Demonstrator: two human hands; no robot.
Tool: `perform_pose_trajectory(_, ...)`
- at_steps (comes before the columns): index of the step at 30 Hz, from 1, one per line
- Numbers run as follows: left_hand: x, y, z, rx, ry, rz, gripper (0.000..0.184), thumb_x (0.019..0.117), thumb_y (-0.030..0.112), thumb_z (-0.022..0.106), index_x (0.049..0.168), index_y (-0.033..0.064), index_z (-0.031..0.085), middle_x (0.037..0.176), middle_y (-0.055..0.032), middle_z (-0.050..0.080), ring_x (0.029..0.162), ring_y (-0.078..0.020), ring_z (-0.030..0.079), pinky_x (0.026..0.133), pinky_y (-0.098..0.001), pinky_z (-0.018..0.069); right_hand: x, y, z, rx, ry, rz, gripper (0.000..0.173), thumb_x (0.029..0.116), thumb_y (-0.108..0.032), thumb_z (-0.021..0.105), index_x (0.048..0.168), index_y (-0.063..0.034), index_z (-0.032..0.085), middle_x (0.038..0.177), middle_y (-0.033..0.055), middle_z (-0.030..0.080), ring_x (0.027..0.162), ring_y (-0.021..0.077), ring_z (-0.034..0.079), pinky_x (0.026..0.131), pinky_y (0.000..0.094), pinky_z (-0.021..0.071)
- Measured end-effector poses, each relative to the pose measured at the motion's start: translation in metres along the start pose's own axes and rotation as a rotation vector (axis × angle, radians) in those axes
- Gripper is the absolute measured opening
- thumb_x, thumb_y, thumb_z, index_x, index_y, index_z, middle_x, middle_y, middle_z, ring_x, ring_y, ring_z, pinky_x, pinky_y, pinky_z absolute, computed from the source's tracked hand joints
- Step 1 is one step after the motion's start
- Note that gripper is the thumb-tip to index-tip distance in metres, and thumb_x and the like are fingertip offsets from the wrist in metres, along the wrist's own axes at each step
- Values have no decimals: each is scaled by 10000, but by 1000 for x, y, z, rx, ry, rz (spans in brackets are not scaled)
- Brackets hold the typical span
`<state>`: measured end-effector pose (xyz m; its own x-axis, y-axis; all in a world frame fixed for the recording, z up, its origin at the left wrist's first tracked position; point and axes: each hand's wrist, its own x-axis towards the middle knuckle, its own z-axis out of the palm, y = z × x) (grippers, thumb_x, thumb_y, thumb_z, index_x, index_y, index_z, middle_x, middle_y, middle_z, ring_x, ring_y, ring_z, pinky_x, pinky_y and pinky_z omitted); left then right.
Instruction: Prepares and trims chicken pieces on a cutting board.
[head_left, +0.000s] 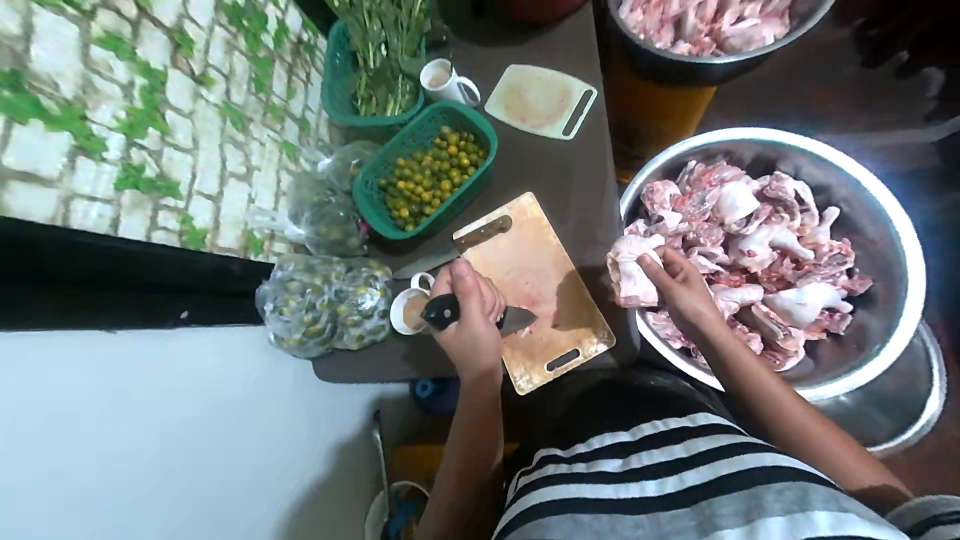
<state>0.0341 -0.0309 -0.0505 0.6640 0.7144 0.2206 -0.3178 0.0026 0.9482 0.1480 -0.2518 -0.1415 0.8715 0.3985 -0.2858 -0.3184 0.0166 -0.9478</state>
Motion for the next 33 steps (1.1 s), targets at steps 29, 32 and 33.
perform_pose_trajectory(29, 4, -25, 62, 188, -302, 452, 401, 1075, 389, 523, 772, 127, 523, 598, 79, 451, 526, 49, 467, 505, -116, 411, -26, -34, -53, 472, 363, 59, 162, 1087, -155, 434, 1157, -67, 551, 937, 58, 726, 784, 155, 735, 696, 344, 642)
perform_pose_trajectory(32, 4, -50, 58, 188, -284, 353, 374, 1070, 341, 546, 751, 150, 507, 581, 106, 431, 501, 59, 437, 486, -111, 391, -29, -24, -72, 577, 522, 191, 236, 1044, -137, 529, 1265, -63, 492, 989, 105, 687, 807, 179, 715, 685, 347, 625)
perform_pose_trajectory(33, 4, -59, 55, 195, -280, 321, 366, 1068, 319, 551, 746, 152, 505, 578, 110, 426, 496, 63, 428, 481, -109, 384, -30, -21, -76, 605, 571, 228, 274, 1027, -119, 544, 1286, -64, 473, 1004, 111, 672, 815, 180, 705, 683, 344, 617)
